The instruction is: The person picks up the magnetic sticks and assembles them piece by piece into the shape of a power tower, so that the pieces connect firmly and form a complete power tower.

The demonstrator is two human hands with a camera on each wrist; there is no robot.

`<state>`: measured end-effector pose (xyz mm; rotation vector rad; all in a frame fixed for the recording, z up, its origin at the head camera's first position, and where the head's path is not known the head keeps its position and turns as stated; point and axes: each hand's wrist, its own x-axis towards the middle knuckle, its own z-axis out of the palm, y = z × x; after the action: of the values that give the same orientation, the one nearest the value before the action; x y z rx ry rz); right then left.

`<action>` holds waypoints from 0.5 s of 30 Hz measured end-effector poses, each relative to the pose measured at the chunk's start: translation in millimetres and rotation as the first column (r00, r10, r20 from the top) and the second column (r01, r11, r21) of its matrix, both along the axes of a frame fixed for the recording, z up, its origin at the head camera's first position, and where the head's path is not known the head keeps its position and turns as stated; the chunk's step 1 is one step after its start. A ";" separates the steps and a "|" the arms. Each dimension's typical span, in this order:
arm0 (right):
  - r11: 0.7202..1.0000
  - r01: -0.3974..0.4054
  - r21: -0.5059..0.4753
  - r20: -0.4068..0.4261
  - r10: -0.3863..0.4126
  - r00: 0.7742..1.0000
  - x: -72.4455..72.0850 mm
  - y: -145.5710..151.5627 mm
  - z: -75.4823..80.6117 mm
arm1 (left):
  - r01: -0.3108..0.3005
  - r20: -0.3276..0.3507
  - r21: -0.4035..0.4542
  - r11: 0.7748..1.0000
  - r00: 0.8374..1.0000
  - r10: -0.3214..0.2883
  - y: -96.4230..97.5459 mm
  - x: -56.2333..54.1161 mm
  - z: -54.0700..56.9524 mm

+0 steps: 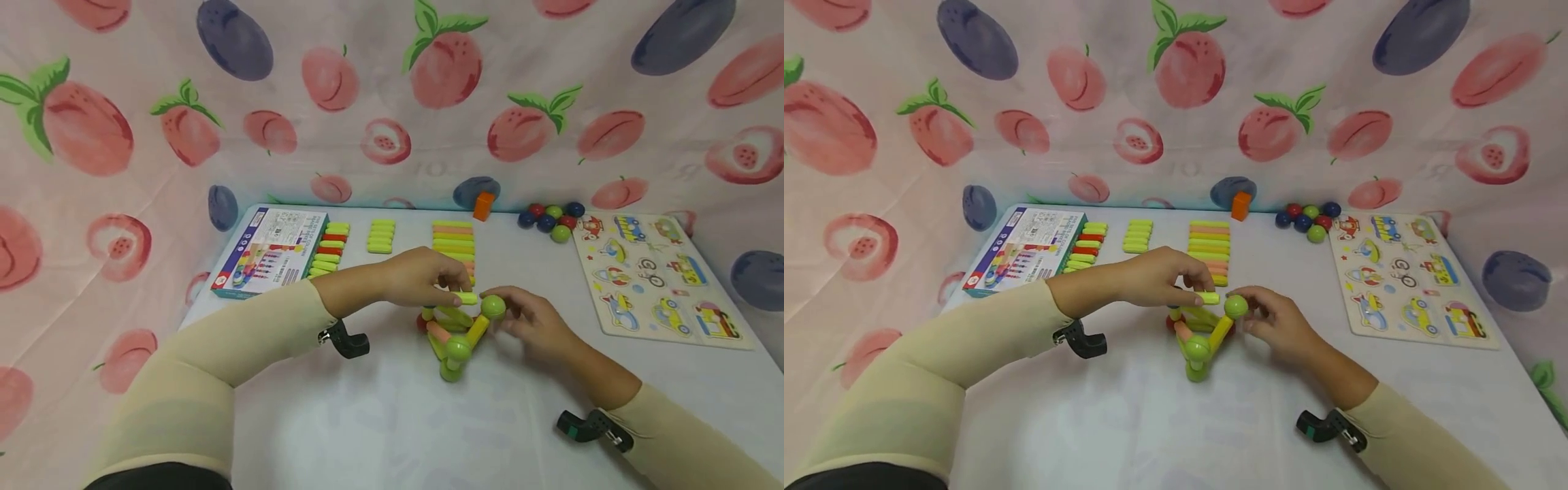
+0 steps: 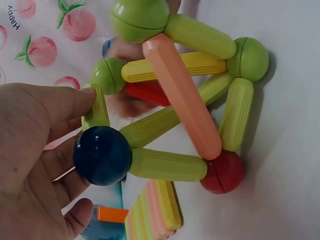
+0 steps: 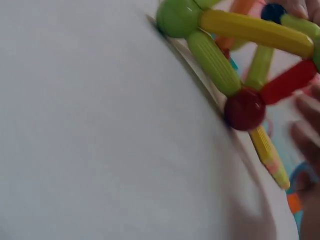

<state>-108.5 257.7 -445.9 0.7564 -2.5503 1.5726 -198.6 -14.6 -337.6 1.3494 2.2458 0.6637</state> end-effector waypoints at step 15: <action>0.977 0.207 -0.057 0.035 -0.205 0.978 20.7 -20.4 -6.6 | -0.114 0.065 0.061 0.992 0.992 0.110 -16.5 -6.0 -18.7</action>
<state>-87.8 237.2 -452.4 0.4497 -2.4927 1.5956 -204.6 -31.1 -356.3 1.2222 2.2817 0.8112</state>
